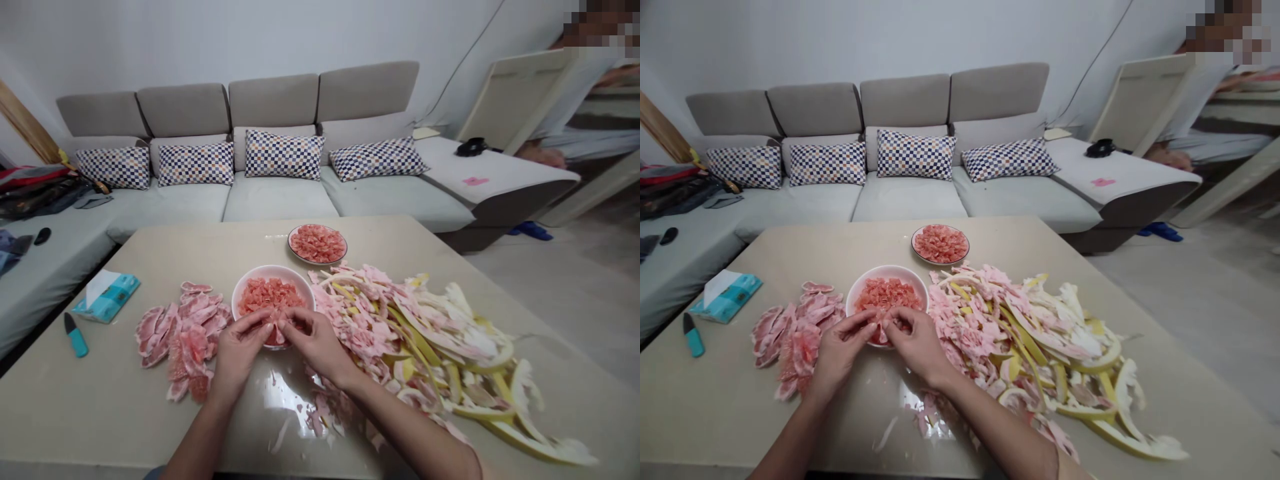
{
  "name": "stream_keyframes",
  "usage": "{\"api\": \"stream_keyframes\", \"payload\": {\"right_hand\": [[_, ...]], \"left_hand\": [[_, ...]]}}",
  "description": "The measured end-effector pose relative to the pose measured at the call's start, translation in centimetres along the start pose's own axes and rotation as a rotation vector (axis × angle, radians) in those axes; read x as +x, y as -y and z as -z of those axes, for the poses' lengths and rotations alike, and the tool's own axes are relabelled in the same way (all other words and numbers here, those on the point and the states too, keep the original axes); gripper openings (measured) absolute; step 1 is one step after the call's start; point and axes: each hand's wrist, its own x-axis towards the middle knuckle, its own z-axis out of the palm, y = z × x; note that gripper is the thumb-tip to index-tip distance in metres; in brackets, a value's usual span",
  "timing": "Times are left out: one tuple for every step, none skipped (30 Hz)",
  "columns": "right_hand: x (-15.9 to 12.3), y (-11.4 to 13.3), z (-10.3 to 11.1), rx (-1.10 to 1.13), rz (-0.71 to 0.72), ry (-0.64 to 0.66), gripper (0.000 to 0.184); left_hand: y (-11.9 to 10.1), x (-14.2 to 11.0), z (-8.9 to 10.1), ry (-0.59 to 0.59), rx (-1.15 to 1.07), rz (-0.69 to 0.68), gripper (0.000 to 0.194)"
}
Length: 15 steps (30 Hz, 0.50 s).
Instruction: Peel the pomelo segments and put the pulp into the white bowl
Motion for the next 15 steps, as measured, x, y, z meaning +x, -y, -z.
{"api": "stream_keyframes", "payload": {"right_hand": [[0.0,0.0,0.0,0.007,-0.001,-0.001,0.022],[-0.1,0.0,0.0,0.015,-0.001,-0.005,0.023],[0.0,-0.1,0.1,0.025,0.003,-0.009,0.024],[0.0,-0.2,0.2,0.036,0.006,-0.009,0.024],[0.1,-0.4,0.3,0.049,0.007,-0.008,0.024],[0.2,-0.6,0.3,0.063,0.007,-0.006,0.024],[0.3,-0.8,0.4,0.076,0.007,-0.007,0.024],[0.4,-0.9,0.5,0.088,0.008,-0.008,0.024],[0.5,-1.0,0.5,0.097,0.010,-0.012,0.024],[0.6,-1.0,0.6,0.101,0.014,-0.019,0.025],[0.6,-1.0,0.5,0.097,0.023,-0.028,0.025],[0.6,-0.8,0.5,0.084,0.031,-0.030,0.024],[0.5,-0.7,0.4,0.066,0.036,-0.029,0.024],[0.4,-0.5,0.4,0.042,0.041,-0.029,0.022],[0.3,-0.3,0.3,0.007,0.052,-0.029,0.020]], "left_hand": [[0.1,0.0,0.0,-0.006,-0.005,0.002,0.029],[0.1,0.0,0.1,-0.016,-0.013,0.001,0.029],[0.2,0.1,0.1,-0.030,-0.026,0.000,0.030],[0.3,0.1,0.2,-0.042,-0.042,-0.002,0.030],[0.3,0.2,0.3,-0.050,-0.063,-0.004,0.031],[0.4,0.2,0.4,-0.053,-0.088,-0.005,0.031],[0.4,0.2,0.4,-0.050,-0.117,-0.002,0.032],[0.5,0.3,0.5,-0.043,-0.146,0.005,0.033],[0.5,0.3,0.6,-0.036,-0.173,0.016,0.034],[0.6,0.3,0.6,-0.029,-0.197,0.029,0.035],[0.6,0.3,0.6,-0.023,-0.216,0.040,0.035],[0.7,0.4,0.7,-0.020,-0.232,0.047,0.036],[0.7,0.4,0.7,-0.018,-0.246,0.050,0.036],[0.7,0.4,0.7,-0.017,-0.259,0.049,0.036],[0.7,0.4,0.8,-0.019,-0.270,0.047,0.036]]}}
